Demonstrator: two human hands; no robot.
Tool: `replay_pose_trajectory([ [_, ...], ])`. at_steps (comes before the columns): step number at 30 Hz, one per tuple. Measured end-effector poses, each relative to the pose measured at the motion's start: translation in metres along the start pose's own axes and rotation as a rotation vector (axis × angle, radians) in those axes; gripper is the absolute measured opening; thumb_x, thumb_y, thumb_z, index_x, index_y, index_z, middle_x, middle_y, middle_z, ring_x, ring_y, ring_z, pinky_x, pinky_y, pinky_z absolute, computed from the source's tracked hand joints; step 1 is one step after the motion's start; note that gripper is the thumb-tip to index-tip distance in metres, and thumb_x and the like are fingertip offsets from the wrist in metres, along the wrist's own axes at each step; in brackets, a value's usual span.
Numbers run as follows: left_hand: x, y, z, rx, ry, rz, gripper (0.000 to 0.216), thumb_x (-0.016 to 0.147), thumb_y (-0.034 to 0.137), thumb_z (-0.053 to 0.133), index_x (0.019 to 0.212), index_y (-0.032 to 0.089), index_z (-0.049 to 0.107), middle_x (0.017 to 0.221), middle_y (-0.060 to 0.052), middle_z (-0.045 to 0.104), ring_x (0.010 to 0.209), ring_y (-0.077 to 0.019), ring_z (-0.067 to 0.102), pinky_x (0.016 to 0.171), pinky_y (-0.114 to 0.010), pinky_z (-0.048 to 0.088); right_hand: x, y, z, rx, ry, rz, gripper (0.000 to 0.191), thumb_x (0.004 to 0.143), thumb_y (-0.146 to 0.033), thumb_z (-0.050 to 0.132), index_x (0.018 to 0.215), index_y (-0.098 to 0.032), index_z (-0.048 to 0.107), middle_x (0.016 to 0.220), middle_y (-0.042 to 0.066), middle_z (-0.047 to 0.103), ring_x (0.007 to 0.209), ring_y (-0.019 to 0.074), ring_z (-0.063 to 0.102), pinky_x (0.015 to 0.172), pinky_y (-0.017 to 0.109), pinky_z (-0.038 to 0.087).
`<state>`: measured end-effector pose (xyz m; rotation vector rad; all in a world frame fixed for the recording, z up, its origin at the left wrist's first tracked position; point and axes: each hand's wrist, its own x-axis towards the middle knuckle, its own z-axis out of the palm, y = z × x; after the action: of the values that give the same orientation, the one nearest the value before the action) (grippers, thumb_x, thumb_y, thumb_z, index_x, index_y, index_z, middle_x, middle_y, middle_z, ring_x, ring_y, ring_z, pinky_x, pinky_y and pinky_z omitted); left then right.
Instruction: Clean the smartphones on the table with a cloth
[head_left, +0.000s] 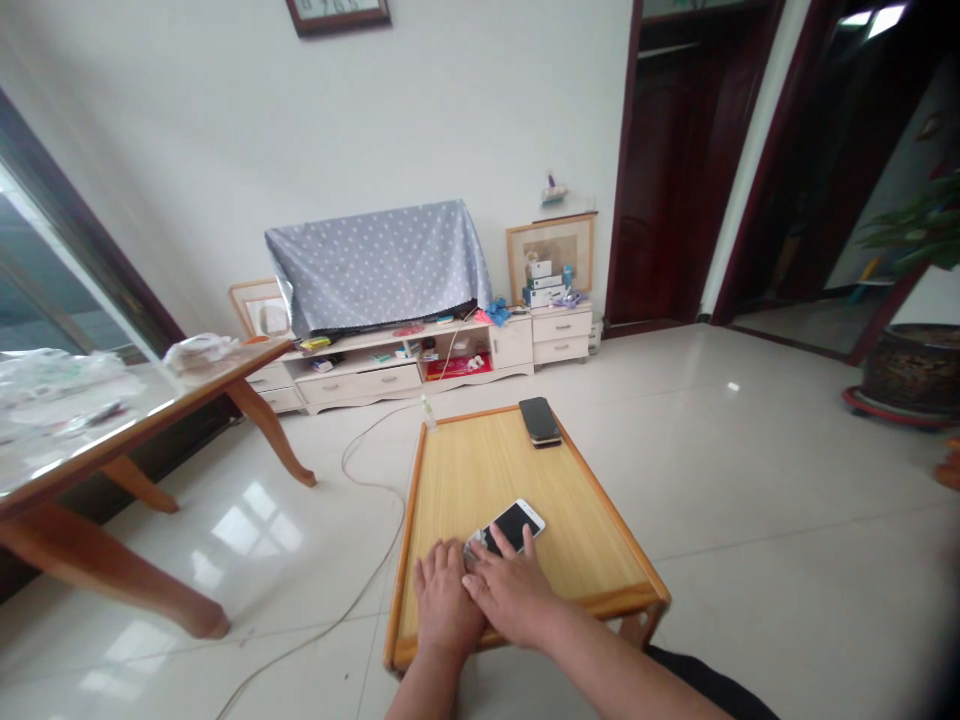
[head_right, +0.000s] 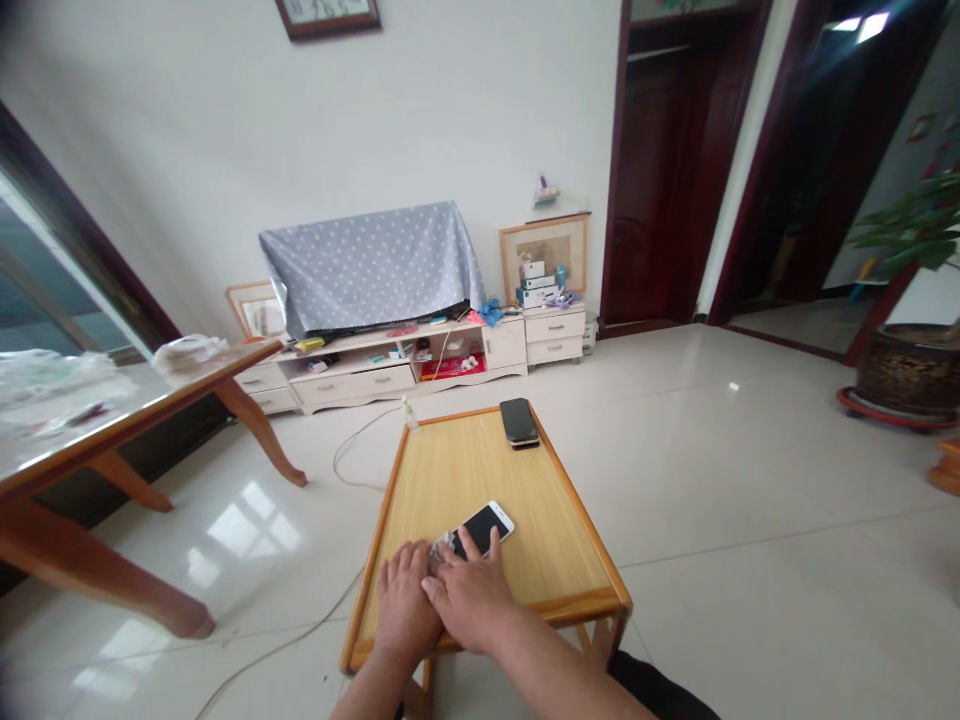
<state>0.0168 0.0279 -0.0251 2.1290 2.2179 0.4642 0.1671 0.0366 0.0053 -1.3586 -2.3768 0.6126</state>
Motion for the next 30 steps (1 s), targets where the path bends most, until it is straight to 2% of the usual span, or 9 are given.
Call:
replay_pose_trajectory([
  [2, 0.0, 0.001, -0.002, -0.002, 0.006, -0.006, 0.042, 0.089, 0.026, 0.048, 0.13, 0.021, 0.056, 0.14, -0.011, 0.058, 0.141, -0.0278, 0.039, 0.12, -0.046, 0.015, 0.001, 0.002, -0.004, -0.004, -0.024, 0.017, 0.051, 0.106, -0.054, 0.019, 0.146, -0.042, 0.049, 0.155, -0.002, 0.048, 0.153, 0.0329, 0.018, 0.113, 0.073, -0.01],
  [7, -0.001, 0.007, -0.008, -0.038, 0.011, -0.004, 0.059, 0.078, 0.046, 0.065, 0.129, 0.018, 0.057, 0.137, -0.014, 0.059, 0.14, -0.0324, 0.039, 0.12, -0.049, 0.013, 0.012, 0.029, -0.021, -0.093, 0.032, 0.355, 0.051, 0.105, -0.05, 0.026, 0.149, -0.036, 0.047, 0.163, 0.001, 0.036, 0.154, 0.0356, 0.009, 0.112, 0.075, -0.004],
  [10, -0.001, 0.006, -0.007, -0.045, 0.03, 0.004, 0.055, 0.081, 0.045, 0.062, 0.129, 0.018, 0.057, 0.136, -0.014, 0.059, 0.139, -0.0318, 0.04, 0.12, -0.049, 0.015, 0.007, 0.024, -0.013, -0.109, 0.042, 0.266, 0.05, 0.105, -0.049, 0.031, 0.148, -0.031, 0.048, 0.161, 0.006, 0.039, 0.154, 0.0336, 0.013, 0.114, 0.072, -0.007],
  [14, -0.001, 0.004, -0.005, -0.031, 0.033, 0.007, 0.045, 0.085, 0.032, 0.056, 0.128, 0.02, 0.057, 0.136, -0.012, 0.059, 0.14, -0.0286, 0.039, 0.119, -0.045, 0.017, -0.005, 0.006, 0.0, -0.082, 0.081, 0.08, 0.042, 0.105, -0.042, 0.034, 0.135, -0.028, 0.061, 0.148, 0.008, 0.056, 0.147, 0.0298, 0.033, 0.116, 0.066, -0.008],
  [16, -0.001, 0.005, -0.007, -0.032, 0.03, 0.005, 0.047, 0.085, 0.037, 0.057, 0.128, 0.019, 0.057, 0.137, -0.013, 0.059, 0.14, -0.0296, 0.039, 0.119, -0.046, 0.017, -0.006, 0.006, -0.002, -0.06, 0.104, 0.105, 0.035, 0.103, -0.036, 0.041, 0.122, -0.028, 0.069, 0.139, 0.005, 0.064, 0.14, 0.0296, 0.041, 0.118, 0.062, 0.0],
  [18, -0.001, 0.006, -0.008, -0.038, 0.02, 0.005, 0.053, 0.083, 0.046, 0.06, 0.128, 0.018, 0.057, 0.137, -0.013, 0.058, 0.14, -0.0313, 0.039, 0.119, -0.047, 0.017, -0.004, 0.012, -0.008, -0.007, 0.139, 0.159, 0.026, 0.096, -0.029, 0.051, 0.107, -0.027, 0.074, 0.128, 0.004, 0.07, 0.131, 0.0285, 0.049, 0.117, 0.053, 0.016],
  [22, 0.0, 0.006, -0.009, -0.043, 0.0, 0.006, 0.059, 0.078, 0.045, 0.064, 0.129, 0.017, 0.057, 0.136, -0.014, 0.059, 0.14, -0.032, 0.039, 0.119, -0.045, 0.019, 0.004, 0.027, -0.013, 0.115, 0.241, 0.228, 0.022, 0.089, -0.017, 0.052, 0.089, -0.022, 0.073, 0.104, 0.007, 0.074, 0.11, 0.0242, 0.06, 0.097, 0.035, 0.039],
  [26, 0.0, 0.004, -0.007, -0.056, 0.017, 0.013, 0.058, 0.078, 0.045, 0.063, 0.129, 0.017, 0.057, 0.134, -0.013, 0.06, 0.139, -0.032, 0.04, 0.118, -0.044, 0.02, 0.014, 0.037, -0.006, 0.199, 0.307, 0.302, 0.023, 0.091, -0.014, 0.046, 0.09, -0.02, 0.069, 0.095, 0.005, 0.074, 0.092, 0.0185, 0.066, 0.078, 0.026, 0.045],
  [30, 0.0, 0.004, -0.006, -0.061, 0.025, 0.018, 0.056, 0.079, 0.043, 0.063, 0.128, 0.018, 0.057, 0.133, -0.013, 0.059, 0.138, -0.0315, 0.041, 0.117, -0.042, 0.022, 0.021, 0.049, -0.002, 0.258, 0.337, 0.374, 0.017, 0.092, -0.016, 0.048, 0.099, -0.019, 0.063, 0.083, 0.001, 0.073, 0.069, 0.0144, 0.066, 0.062, 0.022, 0.044],
])
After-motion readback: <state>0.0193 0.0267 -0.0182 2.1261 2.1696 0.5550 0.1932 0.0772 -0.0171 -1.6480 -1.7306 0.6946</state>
